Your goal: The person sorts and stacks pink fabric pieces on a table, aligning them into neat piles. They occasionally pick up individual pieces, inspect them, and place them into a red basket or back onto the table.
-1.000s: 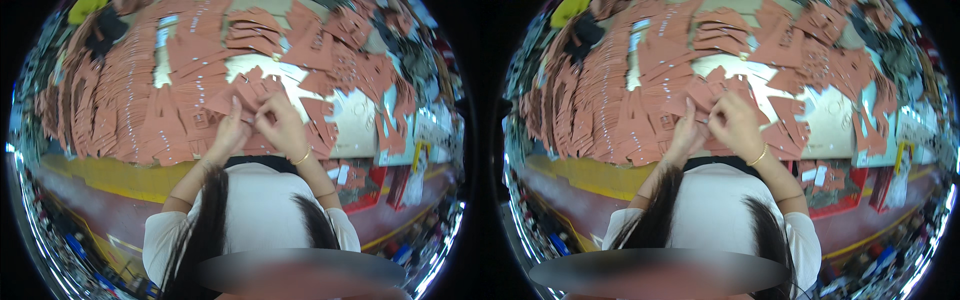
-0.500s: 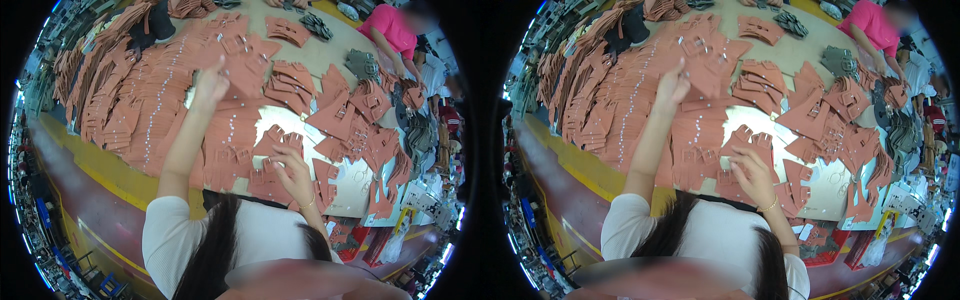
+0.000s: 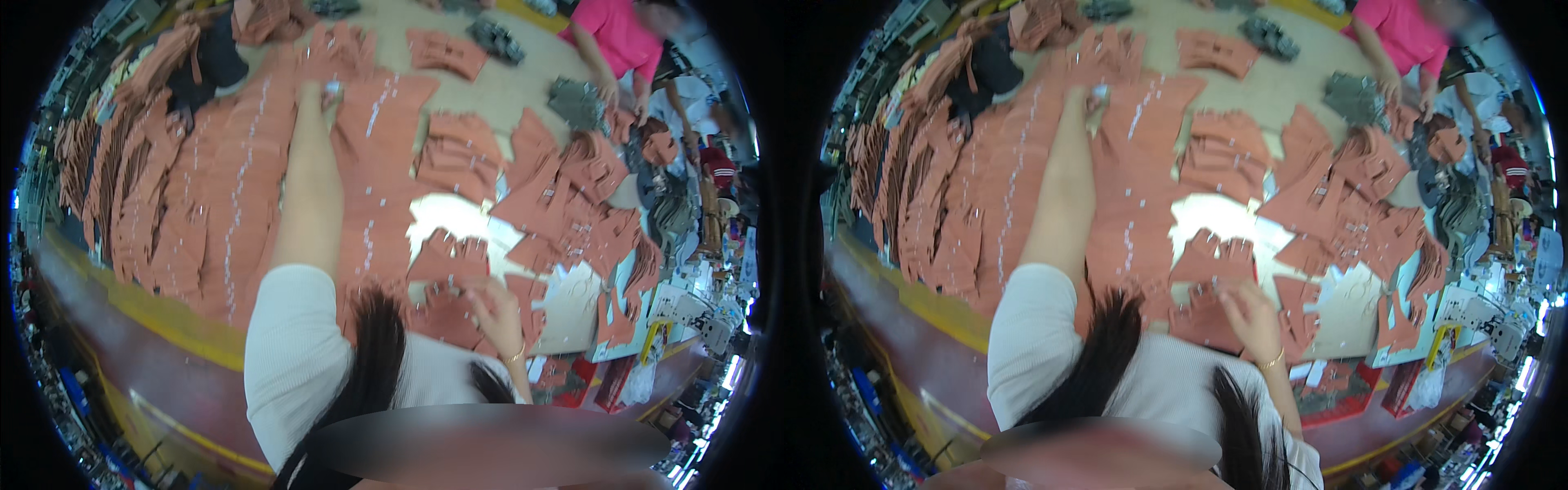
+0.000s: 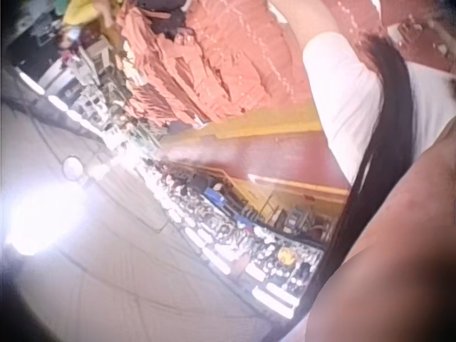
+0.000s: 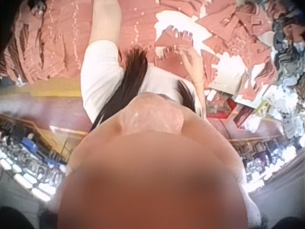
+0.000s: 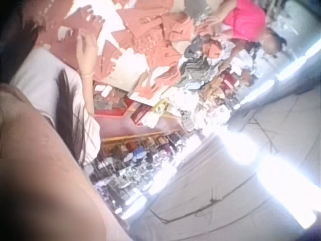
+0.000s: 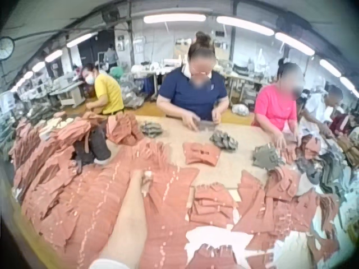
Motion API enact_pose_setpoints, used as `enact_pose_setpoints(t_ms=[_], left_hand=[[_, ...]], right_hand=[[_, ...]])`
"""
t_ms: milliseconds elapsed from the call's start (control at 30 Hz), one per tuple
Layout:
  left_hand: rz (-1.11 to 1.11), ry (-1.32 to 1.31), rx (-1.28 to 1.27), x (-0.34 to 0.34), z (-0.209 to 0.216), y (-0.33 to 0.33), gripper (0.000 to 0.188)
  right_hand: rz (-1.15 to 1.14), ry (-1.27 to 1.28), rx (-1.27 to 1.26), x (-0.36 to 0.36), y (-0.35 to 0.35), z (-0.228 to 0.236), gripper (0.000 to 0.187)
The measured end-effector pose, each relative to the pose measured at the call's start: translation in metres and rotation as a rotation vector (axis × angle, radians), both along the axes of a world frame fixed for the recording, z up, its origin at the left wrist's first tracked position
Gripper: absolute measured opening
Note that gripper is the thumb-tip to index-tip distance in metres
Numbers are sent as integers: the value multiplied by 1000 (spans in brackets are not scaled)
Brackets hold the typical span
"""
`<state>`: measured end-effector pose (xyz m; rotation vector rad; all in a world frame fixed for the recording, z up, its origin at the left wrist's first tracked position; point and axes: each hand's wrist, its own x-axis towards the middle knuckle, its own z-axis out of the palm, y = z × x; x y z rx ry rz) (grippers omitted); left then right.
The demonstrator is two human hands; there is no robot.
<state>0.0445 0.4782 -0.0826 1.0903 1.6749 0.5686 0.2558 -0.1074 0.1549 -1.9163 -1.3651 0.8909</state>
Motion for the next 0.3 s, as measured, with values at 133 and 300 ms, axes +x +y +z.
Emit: enact_pose_setpoints(t_ms=[133, 300], left_hand=[[-189, 74, 165, -14, 66, -40, 39], [-350, -264, 151, -32, 165, -156, 38]], right_hand=[[89, -18, 108, -1, 6, -3, 12], [171, -78, 89, -7, -3, -6, 12]])
